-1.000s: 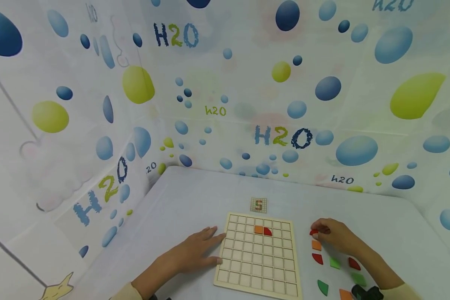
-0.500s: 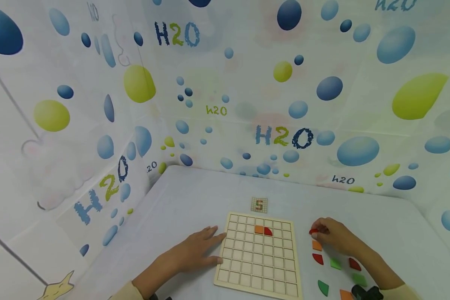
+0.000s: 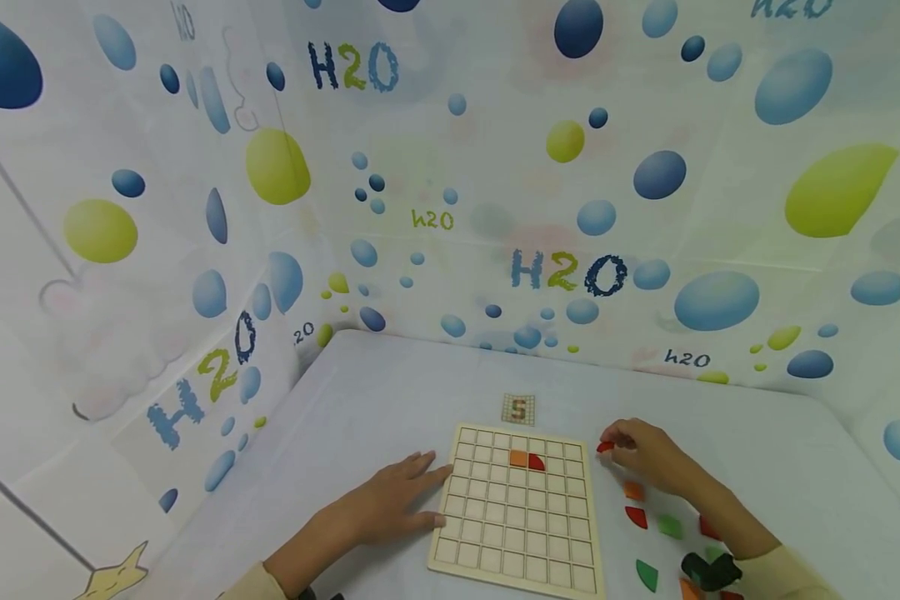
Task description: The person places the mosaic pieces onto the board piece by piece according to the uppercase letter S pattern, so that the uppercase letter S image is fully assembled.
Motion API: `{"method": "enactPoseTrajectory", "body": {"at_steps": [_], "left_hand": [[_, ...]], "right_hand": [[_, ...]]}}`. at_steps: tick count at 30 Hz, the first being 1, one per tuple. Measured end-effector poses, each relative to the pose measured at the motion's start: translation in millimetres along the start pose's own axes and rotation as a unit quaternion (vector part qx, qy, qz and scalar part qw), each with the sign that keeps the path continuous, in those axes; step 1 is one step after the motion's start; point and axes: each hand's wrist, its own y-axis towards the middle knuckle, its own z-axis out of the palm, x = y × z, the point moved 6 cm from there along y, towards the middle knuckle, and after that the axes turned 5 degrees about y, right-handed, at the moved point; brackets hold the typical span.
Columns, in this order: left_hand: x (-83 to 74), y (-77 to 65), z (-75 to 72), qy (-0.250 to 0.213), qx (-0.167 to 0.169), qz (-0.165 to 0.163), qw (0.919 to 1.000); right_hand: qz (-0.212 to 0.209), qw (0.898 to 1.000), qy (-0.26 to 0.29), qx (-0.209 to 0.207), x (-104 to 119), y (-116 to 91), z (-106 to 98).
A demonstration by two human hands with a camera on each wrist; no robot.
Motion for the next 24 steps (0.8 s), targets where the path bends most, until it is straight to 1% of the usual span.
{"method": "enactPoseTrajectory", "body": {"at_steps": [4, 6, 10, 15, 21, 24], "left_hand": [[1.3, 0.2, 0.8, -0.007, 0.001, 0.0, 1.0], [2.5, 0.8, 2.3, -0.01, 0.003, 0.001, 0.9999], [3.6, 1.5, 4.0, -0.009, 0.004, 0.004, 0.9999], [3.2, 1.7, 2.1, 0.0, 0.002, 0.01, 1.0], [2.7, 0.6, 1.5, 0.0, 0.002, 0.009, 1.0], [3.4, 0.9, 1.8, 0.001, -0.001, 0.01, 0.9999]], "right_hand": [[-0.011, 1.0, 0.01, 0.001, 17.6, 10.4, 9.6], [-0.009, 1.0, 0.02, 0.008, 25.5, 15.6, 15.2], [-0.02, 0.999, 0.031, 0.024, 40.9, 24.3, 26.5], [-0.055, 0.997, 0.032, 0.045, 61.6, 31.6, 39.7], [-0.112, 0.991, 0.028, 0.068, 86.7, 38.1, 55.8], [-0.126, 0.989, 0.02, 0.072, 95.6, 42.3, 64.1]]}}
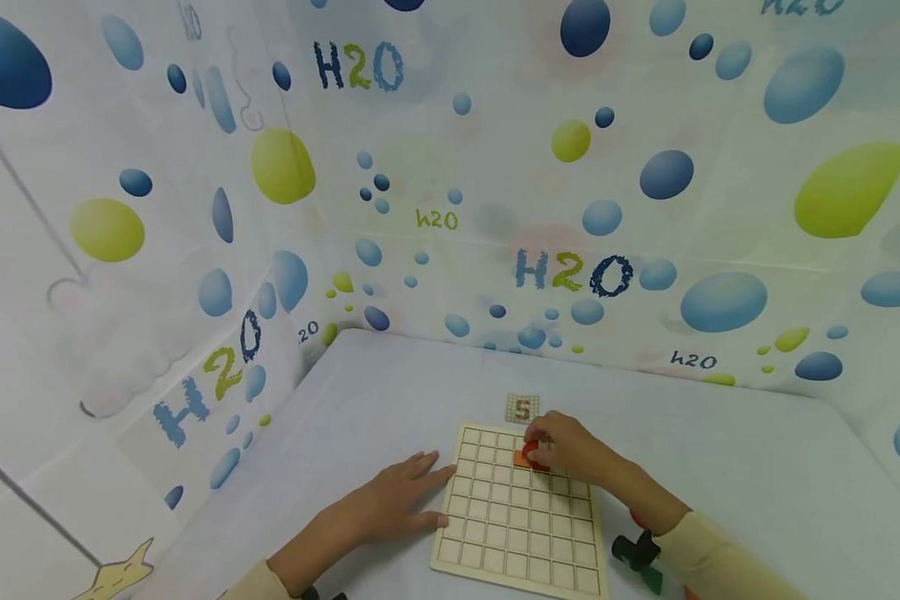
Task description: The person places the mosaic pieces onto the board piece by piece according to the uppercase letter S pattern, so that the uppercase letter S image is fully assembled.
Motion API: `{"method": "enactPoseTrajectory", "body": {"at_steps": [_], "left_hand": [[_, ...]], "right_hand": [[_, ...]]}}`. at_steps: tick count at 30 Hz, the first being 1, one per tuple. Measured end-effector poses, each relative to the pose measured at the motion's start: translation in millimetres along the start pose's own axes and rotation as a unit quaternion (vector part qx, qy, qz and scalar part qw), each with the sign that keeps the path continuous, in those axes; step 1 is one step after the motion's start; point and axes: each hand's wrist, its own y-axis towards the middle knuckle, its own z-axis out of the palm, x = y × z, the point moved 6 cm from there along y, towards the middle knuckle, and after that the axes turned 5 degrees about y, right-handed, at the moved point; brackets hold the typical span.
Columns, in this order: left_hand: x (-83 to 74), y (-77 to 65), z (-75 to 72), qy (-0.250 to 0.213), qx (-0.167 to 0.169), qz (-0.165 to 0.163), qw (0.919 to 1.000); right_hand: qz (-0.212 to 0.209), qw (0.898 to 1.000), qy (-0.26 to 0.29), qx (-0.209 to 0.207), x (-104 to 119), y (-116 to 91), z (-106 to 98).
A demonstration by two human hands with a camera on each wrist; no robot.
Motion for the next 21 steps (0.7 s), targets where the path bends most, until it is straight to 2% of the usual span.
{"method": "enactPoseTrajectory", "body": {"at_steps": [6, 11, 21], "left_hand": [[-0.1, 1.0, -0.9, -0.004, 0.003, -0.002, 1.0], [2.9, 2.1, 1.7, -0.003, 0.006, -0.006, 1.0], [6.0, 2.5, 3.9, -0.004, 0.002, 0.0, 1.0]], "right_hand": [[-0.035, 0.999, -0.001, 0.018, 19.3, 9.8, 12.0], [-0.071, 0.997, -0.034, 0.028, 32.4, 17.3, 21.2], [-0.054, 0.996, -0.023, 0.064, 37.8, 24.7, 30.7]]}}
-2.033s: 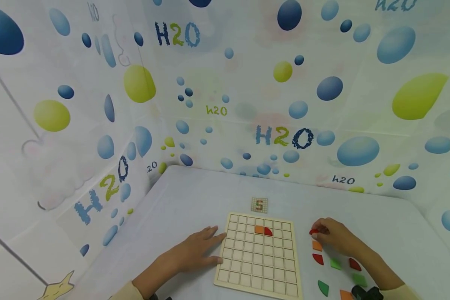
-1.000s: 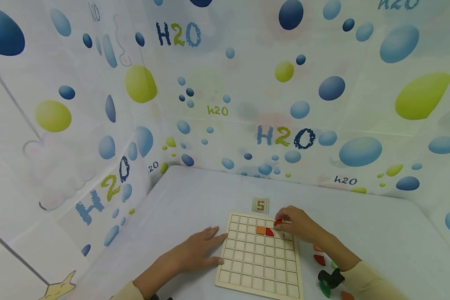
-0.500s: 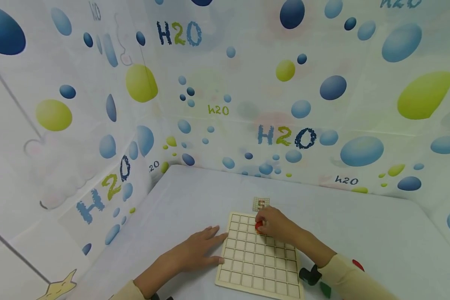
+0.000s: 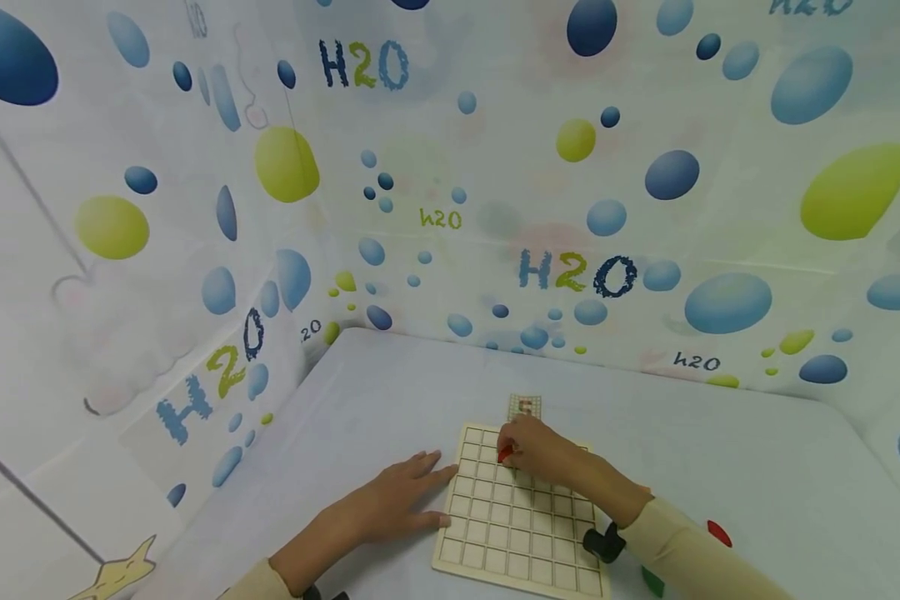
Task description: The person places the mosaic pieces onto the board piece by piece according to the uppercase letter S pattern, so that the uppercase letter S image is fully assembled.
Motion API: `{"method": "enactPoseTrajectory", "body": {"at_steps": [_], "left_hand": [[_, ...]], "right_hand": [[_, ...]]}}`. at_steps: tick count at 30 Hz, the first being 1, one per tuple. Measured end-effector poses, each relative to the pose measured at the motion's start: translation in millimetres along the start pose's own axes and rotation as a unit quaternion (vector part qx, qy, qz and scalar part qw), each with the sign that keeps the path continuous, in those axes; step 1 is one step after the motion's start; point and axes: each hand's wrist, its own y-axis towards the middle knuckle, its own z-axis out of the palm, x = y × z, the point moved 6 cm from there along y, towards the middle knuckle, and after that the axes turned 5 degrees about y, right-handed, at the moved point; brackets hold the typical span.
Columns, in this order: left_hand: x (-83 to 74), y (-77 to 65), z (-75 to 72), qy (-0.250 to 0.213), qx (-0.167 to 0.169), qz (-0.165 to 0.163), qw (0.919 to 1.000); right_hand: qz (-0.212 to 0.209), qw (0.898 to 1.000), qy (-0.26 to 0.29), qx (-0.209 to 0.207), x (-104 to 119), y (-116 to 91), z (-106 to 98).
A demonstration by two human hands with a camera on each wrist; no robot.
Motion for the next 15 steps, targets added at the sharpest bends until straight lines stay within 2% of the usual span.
{"method": "enactPoseTrajectory", "body": {"at_steps": [15], "left_hand": [[-0.4, 0.7, 0.2, 0.001, 0.002, 0.002, 1.0]], "right_hand": [[0.001, 1.0, 0.028, 0.008, 0.3, -4.5, -0.7]]}}
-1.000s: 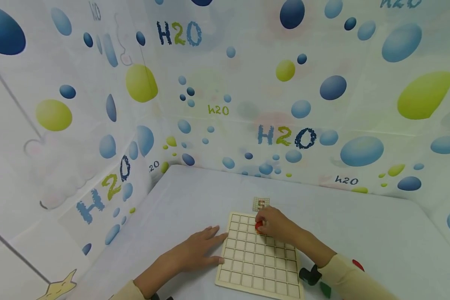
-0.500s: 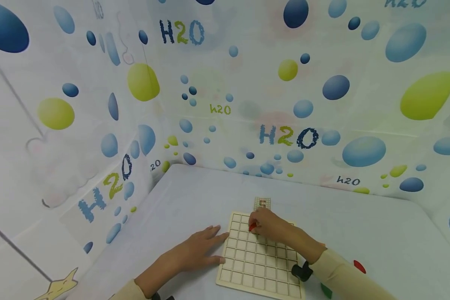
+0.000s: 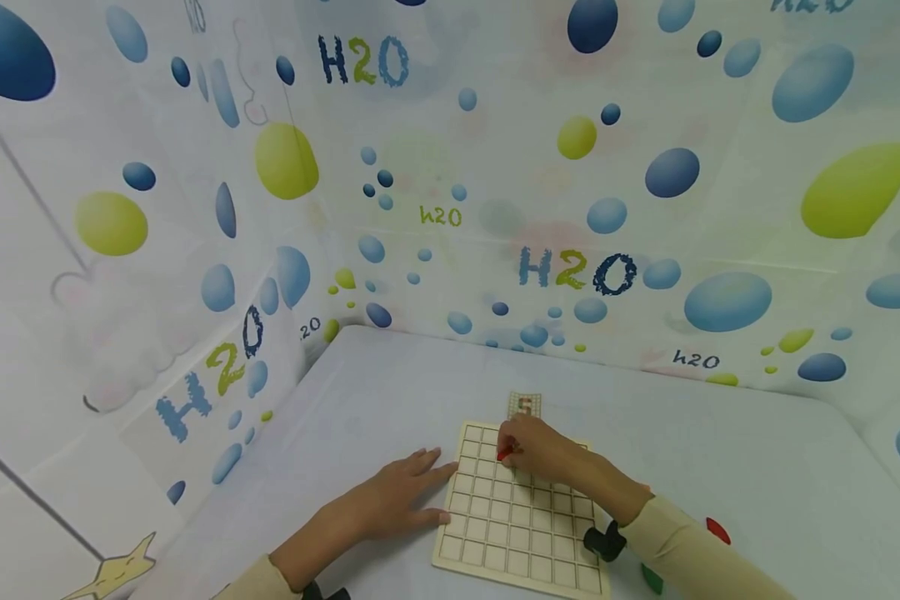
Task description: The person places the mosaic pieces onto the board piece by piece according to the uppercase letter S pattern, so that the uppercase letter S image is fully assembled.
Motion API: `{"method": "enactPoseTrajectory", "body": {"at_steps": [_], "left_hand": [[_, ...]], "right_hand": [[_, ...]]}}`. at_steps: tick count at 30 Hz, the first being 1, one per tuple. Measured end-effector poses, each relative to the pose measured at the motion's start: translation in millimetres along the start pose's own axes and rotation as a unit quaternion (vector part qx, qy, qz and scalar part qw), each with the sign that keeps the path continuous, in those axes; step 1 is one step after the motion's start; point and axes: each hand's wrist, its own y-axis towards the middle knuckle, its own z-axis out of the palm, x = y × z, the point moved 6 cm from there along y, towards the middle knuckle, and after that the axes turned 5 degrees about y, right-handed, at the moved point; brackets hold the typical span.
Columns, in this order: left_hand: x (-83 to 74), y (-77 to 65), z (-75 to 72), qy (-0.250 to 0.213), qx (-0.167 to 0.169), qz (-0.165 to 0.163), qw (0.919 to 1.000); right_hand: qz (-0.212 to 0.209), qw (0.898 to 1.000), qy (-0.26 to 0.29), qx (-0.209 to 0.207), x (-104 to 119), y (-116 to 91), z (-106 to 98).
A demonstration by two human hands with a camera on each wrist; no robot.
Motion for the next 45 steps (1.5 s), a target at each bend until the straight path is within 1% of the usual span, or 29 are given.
{"method": "enactPoseTrajectory", "body": {"at_steps": [6, 16, 25, 33, 36, 38, 42, 45], "left_hand": [[-1.1, -0.2, 0.6, 0.002, 0.0, 0.001, 1.0], [-3.9, -1.9, -2.0, 0.002, -0.006, -0.001, 1.0], [-1.9, -0.3, 0.2, 0.01, 0.001, -0.011, 0.9999], [-3.4, -0.7, 0.3, 0.01, -0.003, -0.008, 0.9999], [-1.6, 0.5, 2.0, 0.011, 0.0, -0.012, 0.9999], [-0.6, 1.2, 2.7, 0.013, 0.001, -0.015, 0.9998], [-1.1, 1.0, 2.6, 0.015, 0.0, -0.017, 0.9998], [-2.2, -0.3, 1.4, 0.016, 0.0, -0.018, 0.9997]], "right_hand": [[0.002, 1.0, 0.009, -0.004, -2.7, -2.8, 1.3], [-0.045, 0.998, -0.032, -0.018, -2.0, -5.9, -0.9], [-0.056, 0.997, -0.048, -0.022, -5.5, -6.8, -1.0], [-0.065, 0.995, -0.065, -0.027, -3.2, -8.8, 0.9], [-0.055, 0.997, -0.042, -0.037, -2.8, -13.8, -4.3], [-0.039, 0.998, -0.021, -0.048, -4.9, -20.4, -10.3], [-0.002, 0.997, 0.006, -0.081, -16.0, -39.3, -24.7], [0.025, 0.993, 0.01, -0.116, -27.9, -57.7, -36.8]]}}
